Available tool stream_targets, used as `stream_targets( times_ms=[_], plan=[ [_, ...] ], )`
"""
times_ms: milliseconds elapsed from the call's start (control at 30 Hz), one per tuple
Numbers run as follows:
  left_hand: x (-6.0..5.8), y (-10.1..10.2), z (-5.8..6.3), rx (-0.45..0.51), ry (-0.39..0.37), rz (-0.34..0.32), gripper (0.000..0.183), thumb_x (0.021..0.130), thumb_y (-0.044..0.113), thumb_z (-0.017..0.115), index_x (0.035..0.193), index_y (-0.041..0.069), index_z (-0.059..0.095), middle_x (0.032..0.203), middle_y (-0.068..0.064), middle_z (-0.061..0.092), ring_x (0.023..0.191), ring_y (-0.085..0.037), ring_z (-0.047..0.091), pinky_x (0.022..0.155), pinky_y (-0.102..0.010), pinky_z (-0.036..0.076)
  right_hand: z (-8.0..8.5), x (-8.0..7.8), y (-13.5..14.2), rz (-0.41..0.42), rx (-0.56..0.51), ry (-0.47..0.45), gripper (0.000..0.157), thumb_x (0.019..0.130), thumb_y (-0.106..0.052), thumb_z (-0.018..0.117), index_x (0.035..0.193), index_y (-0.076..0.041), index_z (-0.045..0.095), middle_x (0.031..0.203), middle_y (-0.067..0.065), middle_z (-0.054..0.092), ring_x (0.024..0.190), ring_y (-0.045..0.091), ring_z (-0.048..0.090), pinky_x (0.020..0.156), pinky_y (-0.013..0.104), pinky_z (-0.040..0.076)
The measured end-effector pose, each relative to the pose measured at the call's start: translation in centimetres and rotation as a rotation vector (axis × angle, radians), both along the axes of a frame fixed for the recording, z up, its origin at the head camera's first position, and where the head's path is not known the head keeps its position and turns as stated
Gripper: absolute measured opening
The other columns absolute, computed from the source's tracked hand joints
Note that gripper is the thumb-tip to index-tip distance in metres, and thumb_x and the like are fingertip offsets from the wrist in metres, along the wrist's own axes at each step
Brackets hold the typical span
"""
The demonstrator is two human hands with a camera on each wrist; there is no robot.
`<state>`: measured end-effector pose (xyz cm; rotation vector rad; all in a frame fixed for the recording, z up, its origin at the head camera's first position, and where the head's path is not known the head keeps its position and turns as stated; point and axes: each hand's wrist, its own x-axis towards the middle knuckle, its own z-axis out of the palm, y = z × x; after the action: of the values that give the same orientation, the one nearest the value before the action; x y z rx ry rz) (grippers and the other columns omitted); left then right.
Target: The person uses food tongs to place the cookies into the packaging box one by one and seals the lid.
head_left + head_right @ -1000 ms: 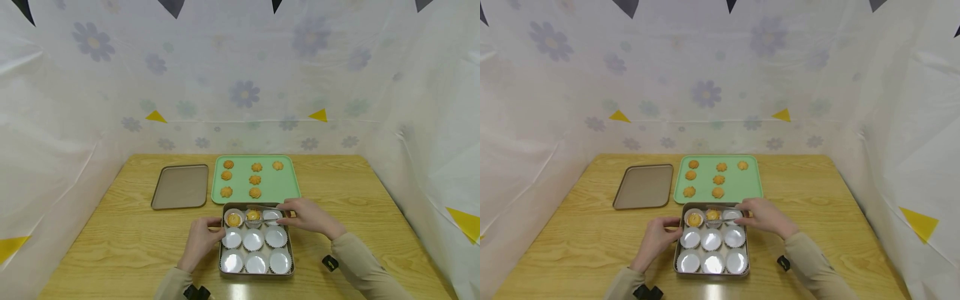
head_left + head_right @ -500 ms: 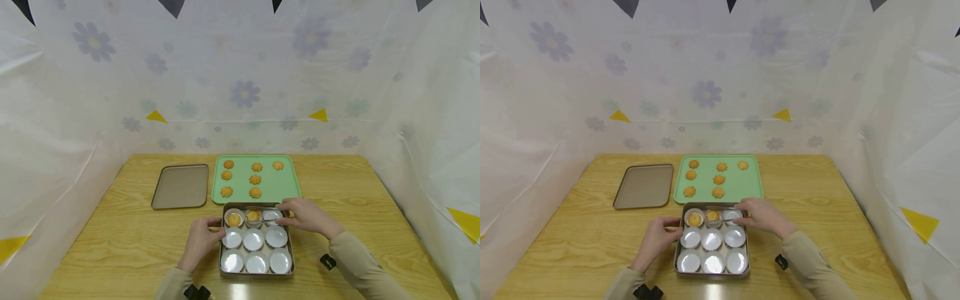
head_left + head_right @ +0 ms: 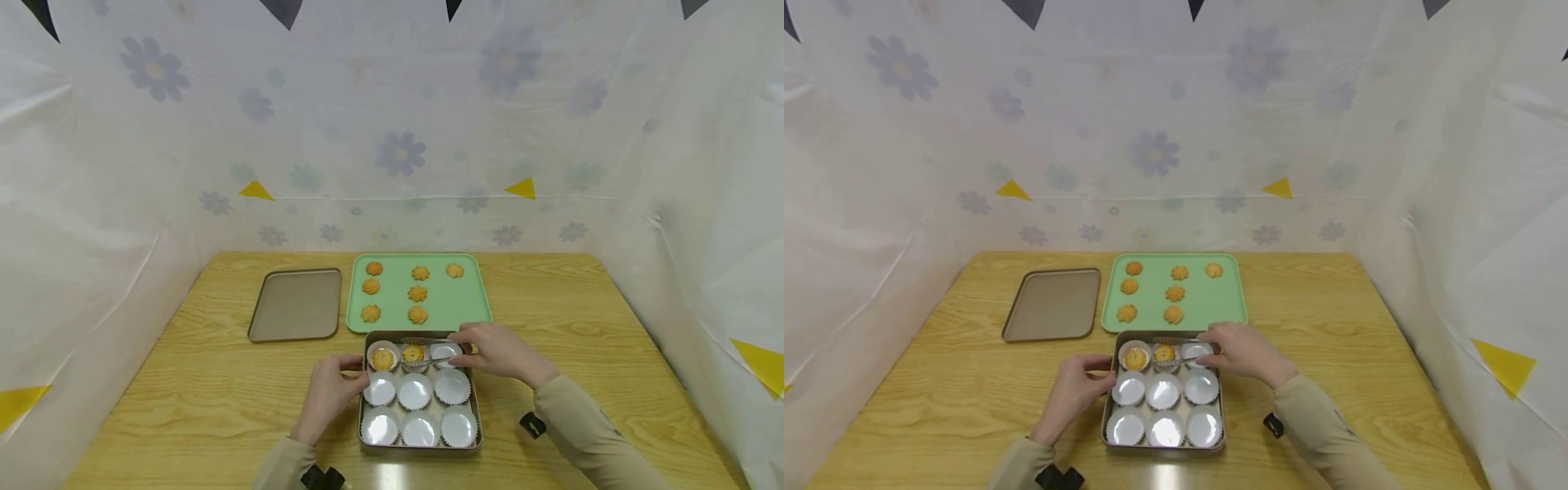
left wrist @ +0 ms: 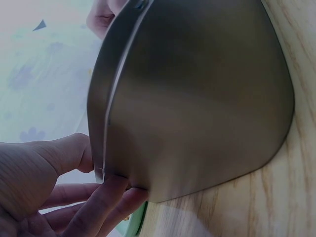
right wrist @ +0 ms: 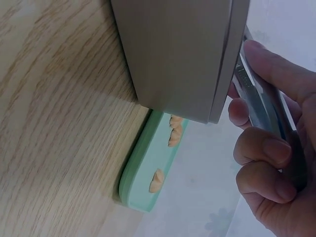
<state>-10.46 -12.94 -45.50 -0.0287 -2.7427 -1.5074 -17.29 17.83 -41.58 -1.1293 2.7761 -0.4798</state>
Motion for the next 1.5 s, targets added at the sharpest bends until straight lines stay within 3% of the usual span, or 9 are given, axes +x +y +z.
stream_targets(
  times_ms=[200, 333, 467, 800, 900, 1000, 1100, 1233, 1500],
  plan=[
    [-0.1, 0.0, -0.1, -0.003, 0.014, 0.002, 0.033, 0.076, 0.004, 0.071, 0.108, -0.006, 0.074, 0.098, -0.021, 0.077, 0.087, -0.030, 0.076, 0.060, -0.020, 0.058, -0.1, -0.1, 0.0, 0.006, 0.004, -0.008, 0.028, 0.091, -0.035, 0.072, 0.106, -0.012, 0.072, 0.086, -0.004, 0.064, 0.072, 0.007, 0.053, 0.062, 0.021, 0.041],
    [0.0, 0.0, -0.1, -0.002, 0.012, 0.003, 0.033, 0.076, 0.004, 0.071, 0.107, -0.006, 0.075, 0.097, -0.021, 0.078, 0.086, -0.030, 0.076, 0.060, -0.020, 0.057, -0.1, -0.2, -0.1, 0.013, 0.003, -0.008, 0.019, 0.090, -0.034, 0.073, 0.087, -0.018, 0.063, 0.076, -0.006, 0.055, 0.066, 0.004, 0.043, 0.059, 0.020, 0.035],
    [0.0, 0.0, -0.1, -0.001, 0.011, 0.005, 0.033, 0.076, 0.004, 0.071, 0.107, -0.005, 0.075, 0.096, -0.021, 0.078, 0.086, -0.029, 0.076, 0.059, -0.020, 0.057, -0.1, -0.2, -0.2, 0.015, 0.000, -0.010, 0.027, 0.089, -0.033, 0.074, 0.077, -0.022, 0.052, 0.070, -0.005, 0.048, 0.064, 0.003, 0.035, 0.058, 0.019, 0.030],
    [0.0, 0.0, -0.1, 0.006, 0.005, 0.005, 0.033, 0.076, 0.004, 0.071, 0.107, -0.005, 0.075, 0.096, -0.020, 0.078, 0.087, -0.029, 0.075, 0.059, -0.020, 0.057, -0.4, -0.3, 0.1, 0.002, -0.025, -0.024, 0.023, 0.090, -0.036, 0.073, 0.080, -0.024, 0.056, 0.071, -0.013, 0.044, 0.064, 0.001, 0.036, 0.058, 0.018, 0.031],
    [0.0, 0.0, -0.1, 0.003, 0.004, 0.003, 0.033, 0.076, 0.004, 0.071, 0.107, -0.005, 0.075, 0.096, -0.020, 0.078, 0.087, -0.028, 0.075, 0.059, -0.020, 0.057, -0.7, -0.3, 0.5, 0.003, -0.103, -0.064, 0.017, 0.092, -0.036, 0.071, 0.093, -0.020, 0.068, 0.075, -0.013, 0.051, 0.065, 0.000, 0.039, 0.059, 0.019, 0.035],
    [0.0, 0.0, -0.1, 0.000, 0.003, 0.003, 0.033, 0.076, 0.004, 0.071, 0.107, -0.005, 0.075, 0.096, -0.020, 0.078, 0.086, -0.028, 0.075, 0.058, -0.020, 0.056, -1.1, -0.3, 1.0, -0.002, -0.231, -0.135, 0.017, 0.095, -0.034, 0.068, 0.098, -0.017, 0.070, 0.077, -0.011, 0.053, 0.064, 0.001, 0.039, 0.059, 0.019, 0.036],
    [0.0, 0.0, -0.1, -0.005, 0.001, 0.003, 0.033, 0.076, 0.005, 0.071, 0.107, -0.004, 0.075, 0.096, -0.019, 0.078, 0.087, -0.027, 0.075, 0.059, -0.020, 0.057, -1.3, -0.5, 1.5, -0.034, -0.313, -0.204, 0.016, 0.098, -0.032, 0.064, 0.094, -0.017, 0.067, 0.076, -0.008, 0.052, 0.064, 0.003, 0.039, 0.058, 0.021, 0.036],
    [0.1, 0.0, -0.1, -0.009, 0.001, 0.010, 0.032, 0.076, 0.005, 0.071, 0.107, -0.004, 0.075, 0.096, -0.018, 0.078, 0.088, -0.028, 0.075, 0.060, -0.020, 0.057, -1.0, -0.8, 2.0, -0.107, -0.319, -0.216, 0.018, 0.099, -0.029, 0.063, 0.098, -0.012, 0.067, 0.079, -0.004, 0.058, 0.068, 0.004, 0.045, 0.060, 0.022, 0.042],
    [0.1, 0.1, 0.0, -0.002, -0.001, 0.012, 0.033, 0.075, 0.005, 0.071, 0.107, -0.004, 0.075, 0.096, -0.019, 0.078, 0.087, -0.028, 0.075, 0.058, -0.021, 0.056, 0.1, -1.8, 2.8, -0.317, -0.205, -0.119, 0.026, 0.098, -0.025, 0.063, 0.111, -0.002, 0.062, 0.082, 0.002, 0.063, 0.057, 0.008, 0.042, 0.049, 0.022, 0.036]
  ],
)
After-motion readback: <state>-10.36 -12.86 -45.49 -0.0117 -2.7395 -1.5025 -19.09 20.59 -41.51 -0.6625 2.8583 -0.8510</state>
